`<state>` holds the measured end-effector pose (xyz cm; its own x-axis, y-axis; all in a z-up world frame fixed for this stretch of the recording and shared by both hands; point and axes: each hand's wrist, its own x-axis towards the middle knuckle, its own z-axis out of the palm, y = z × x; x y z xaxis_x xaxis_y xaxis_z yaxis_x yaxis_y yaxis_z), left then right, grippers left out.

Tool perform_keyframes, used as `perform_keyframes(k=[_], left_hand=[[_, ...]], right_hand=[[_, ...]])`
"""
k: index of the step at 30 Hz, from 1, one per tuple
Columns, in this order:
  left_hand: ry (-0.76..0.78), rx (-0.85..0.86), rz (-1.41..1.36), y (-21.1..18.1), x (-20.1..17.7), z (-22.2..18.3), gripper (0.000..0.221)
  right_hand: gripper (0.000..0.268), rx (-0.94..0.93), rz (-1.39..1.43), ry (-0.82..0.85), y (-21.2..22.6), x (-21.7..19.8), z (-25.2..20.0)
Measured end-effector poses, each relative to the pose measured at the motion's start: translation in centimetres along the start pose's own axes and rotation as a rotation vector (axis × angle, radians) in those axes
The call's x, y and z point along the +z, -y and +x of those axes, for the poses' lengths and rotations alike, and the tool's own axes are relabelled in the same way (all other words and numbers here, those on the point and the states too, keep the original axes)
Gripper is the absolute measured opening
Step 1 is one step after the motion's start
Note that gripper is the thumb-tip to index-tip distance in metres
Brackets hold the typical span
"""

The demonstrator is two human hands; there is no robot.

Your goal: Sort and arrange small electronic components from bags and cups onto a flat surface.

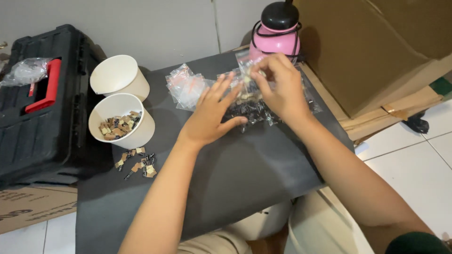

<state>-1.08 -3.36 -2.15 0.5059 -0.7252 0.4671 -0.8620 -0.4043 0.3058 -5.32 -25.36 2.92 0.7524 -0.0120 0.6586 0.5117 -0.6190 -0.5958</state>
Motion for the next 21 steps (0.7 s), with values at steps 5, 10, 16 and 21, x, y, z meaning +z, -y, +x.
perform_keyframes(k=[5, 10, 16, 21], left_hand=[[0.194, -0.182, 0.109, -2.0, 1.0, 0.6, 0.090], [0.138, -0.158, 0.212, -2.3, 2.2, 0.7, 0.084], [0.057, -0.117, 0.333, -3.8, 2.1, 0.8, 0.094], [0.116, -0.137, 0.283, -2.8, 3.7, 0.9, 0.096]], right_hand=[[0.006, -0.115, -0.222, -0.002, -4.2, -0.8, -2.9], [0.008, -0.135, -0.315, 0.006, -4.4, -0.6, -3.9], [0.026, -0.036, -0.497, 0.125, -2.7, -0.7, -4.4], [0.044, -0.001, -0.591, 0.280, -2.2, 0.1, -4.6]])
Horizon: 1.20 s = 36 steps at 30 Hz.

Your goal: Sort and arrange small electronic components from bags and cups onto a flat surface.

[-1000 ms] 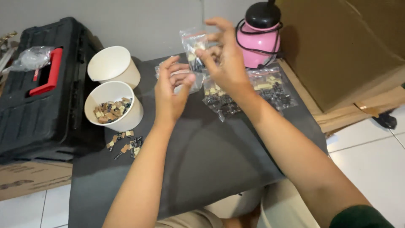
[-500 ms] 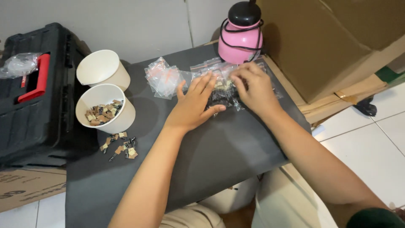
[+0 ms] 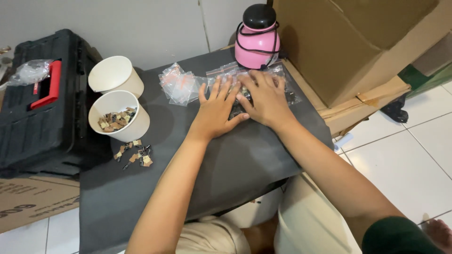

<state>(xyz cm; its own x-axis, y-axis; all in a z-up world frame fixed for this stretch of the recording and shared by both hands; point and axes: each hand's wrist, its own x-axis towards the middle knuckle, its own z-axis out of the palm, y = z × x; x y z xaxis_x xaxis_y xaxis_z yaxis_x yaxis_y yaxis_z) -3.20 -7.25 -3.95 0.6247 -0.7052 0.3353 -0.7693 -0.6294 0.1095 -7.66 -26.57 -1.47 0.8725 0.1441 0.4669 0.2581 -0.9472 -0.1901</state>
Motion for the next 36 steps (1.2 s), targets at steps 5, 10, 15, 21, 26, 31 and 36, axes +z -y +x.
perform_keyframes(k=[5, 10, 15, 21, 26, 31, 36], left_hand=[[-0.028, 0.024, 0.027, 0.2, 0.6, 0.0, 0.101], [-0.051, 0.019, 0.062, 0.4, 1.2, 0.1, 0.104], [0.086, -0.038, -0.041, -0.5, -0.9, 0.1, 0.109], [0.131, -0.100, -0.004, -1.8, -3.3, 0.2, 0.105], [0.257, -0.154, 0.002, -1.0, -1.9, 0.7, 0.101], [0.230, -0.151, 0.029, -1.1, -1.7, 0.9, 0.097], [0.165, -0.138, 0.013, -1.3, -1.8, 0.8, 0.100]], right_hand=[[0.049, 0.069, -0.097, 0.164, -0.1, 0.7, -0.2], [0.048, 0.050, -0.108, 0.135, 0.0, 0.7, -0.3], [0.057, 0.027, -0.088, 0.037, 0.1, 0.4, -0.5], [0.054, 0.095, -0.141, -0.268, -0.4, -1.7, -1.8], [0.070, 0.549, 0.061, 0.105, -0.6, -2.2, -2.3], [0.083, 0.458, 0.008, 0.091, -0.8, -0.5, -2.4], [0.081, 0.445, 0.014, 0.082, -0.6, -1.0, -2.1]])
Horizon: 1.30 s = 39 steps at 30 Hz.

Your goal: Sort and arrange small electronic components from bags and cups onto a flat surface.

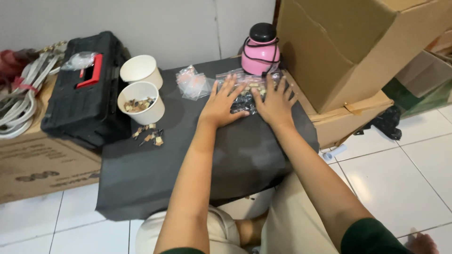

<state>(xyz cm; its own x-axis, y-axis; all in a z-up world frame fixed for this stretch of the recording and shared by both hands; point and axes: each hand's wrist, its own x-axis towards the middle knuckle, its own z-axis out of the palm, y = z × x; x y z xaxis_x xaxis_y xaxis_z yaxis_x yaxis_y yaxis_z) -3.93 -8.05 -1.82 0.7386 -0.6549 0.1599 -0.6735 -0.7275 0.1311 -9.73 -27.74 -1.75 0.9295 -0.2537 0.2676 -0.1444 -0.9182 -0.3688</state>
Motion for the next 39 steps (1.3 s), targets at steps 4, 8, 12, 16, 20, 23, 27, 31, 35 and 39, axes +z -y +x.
perform_keyframes(k=[4, 8, 12, 16, 20, 23, 27, 31, 35, 39], left_hand=[[-0.133, 0.041, 0.096, -0.5, 0.3, -1.2, 0.103], [-0.302, 0.006, 0.141, -2.0, 0.1, -5.3, 0.099], [-0.293, -0.246, 0.155, -5.3, -1.6, -10.9, 0.091], [-0.327, -0.425, 0.052, -6.0, -0.4, -16.5, 0.085], [-0.481, -0.734, 0.093, -6.0, -0.5, -21.7, 0.096], [-0.495, -0.881, 0.137, -4.2, -1.7, -24.6, 0.104], [-0.454, -0.959, 0.097, -0.7, -3.6, -26.8, 0.107], [-0.447, -0.951, 0.081, 0.2, -4.4, -27.6, 0.106], [-0.482, -0.841, 0.148, 0.7, -4.0, -27.6, 0.089], [-0.457, -0.816, 0.113, 1.1, -4.0, -27.6, 0.084]], right_hand=[[0.070, -0.038, 0.124, -0.078, 0.2, -1.0, -0.6], [0.058, -0.391, 0.157, -0.190, 0.7, -1.2, -1.8], [0.068, -0.578, 0.124, -0.051, 4.0, -1.2, -4.8], [0.070, -0.839, 0.215, 0.160, 7.8, 0.2, -7.6], [0.065, -0.837, -0.006, 0.327, 12.2, 1.7, -10.3], [0.062, -0.853, -0.065, 0.438, 15.6, 2.4, -11.4], [0.066, -0.832, 0.000, 0.471, 18.8, 3.0, -11.8], [0.075, -0.619, 0.715, 0.231, 19.6, 9.1, -6.7], [0.073, -0.367, 1.023, 0.279, 21.6, 15.7, 0.3], [0.080, -0.247, 0.761, 0.397, 25.4, 10.9, -1.1]])
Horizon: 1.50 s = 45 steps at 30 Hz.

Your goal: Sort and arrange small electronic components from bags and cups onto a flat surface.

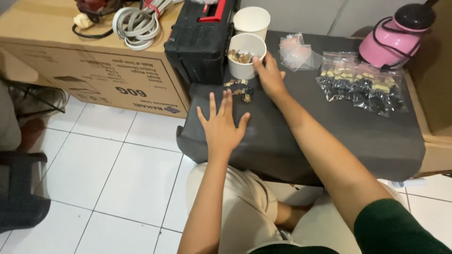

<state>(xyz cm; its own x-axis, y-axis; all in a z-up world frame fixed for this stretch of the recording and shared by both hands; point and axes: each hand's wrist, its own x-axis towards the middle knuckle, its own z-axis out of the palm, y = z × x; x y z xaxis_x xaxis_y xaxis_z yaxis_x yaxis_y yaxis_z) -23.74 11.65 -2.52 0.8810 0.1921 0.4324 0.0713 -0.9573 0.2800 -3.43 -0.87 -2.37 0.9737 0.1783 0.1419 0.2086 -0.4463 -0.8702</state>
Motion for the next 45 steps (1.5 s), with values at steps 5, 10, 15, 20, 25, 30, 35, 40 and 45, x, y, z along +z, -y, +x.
perform_keyframes(k=[5, 10, 15, 20, 25, 30, 35, 40, 45], left_hand=[[0.027, 0.030, 0.021, -0.2, -0.2, -0.2, 0.076], [0.021, 0.053, -0.047, 0.4, 1.3, 1.1, 0.089], [-0.032, 0.185, -0.262, 0.7, 5.5, 4.7, 0.095], [-0.067, 0.123, 0.020, -0.5, 6.3, 4.8, 0.093], [0.051, 0.113, -0.026, -0.2, 5.7, 5.2, 0.084], [-0.010, 0.126, -0.110, -0.3, 5.4, 4.8, 0.081], [0.021, 0.139, -0.107, -0.3, 4.5, 4.7, 0.078], [0.056, 0.157, -0.080, -0.3, 4.3, 4.7, 0.074], [0.027, 0.198, -0.098, -0.4, 3.7, 4.8, 0.051]], right_hand=[[0.070, -0.029, -0.038, 0.026, -0.6, -0.5, -1.0], [0.084, -0.029, 0.006, 0.064, 0.1, -0.6, -1.2], [0.087, 0.117, -0.124, 0.052, 2.2, 0.1, -0.9], [0.066, -0.059, 0.070, -0.071, -1.4, 0.8, -0.2], [0.048, -0.228, 0.386, 0.001, -2.4, -0.1, -0.3], [0.035, -0.215, 0.475, 0.035, -1.8, -1.1, -1.3], [0.065, -0.435, 0.468, -0.123, -1.4, -1.7, -2.1], [0.069, -0.536, 0.471, -0.096, -1.3, -1.7, -2.4], [0.063, -0.549, 0.335, -0.163, -1.7, -1.5, -1.6]])
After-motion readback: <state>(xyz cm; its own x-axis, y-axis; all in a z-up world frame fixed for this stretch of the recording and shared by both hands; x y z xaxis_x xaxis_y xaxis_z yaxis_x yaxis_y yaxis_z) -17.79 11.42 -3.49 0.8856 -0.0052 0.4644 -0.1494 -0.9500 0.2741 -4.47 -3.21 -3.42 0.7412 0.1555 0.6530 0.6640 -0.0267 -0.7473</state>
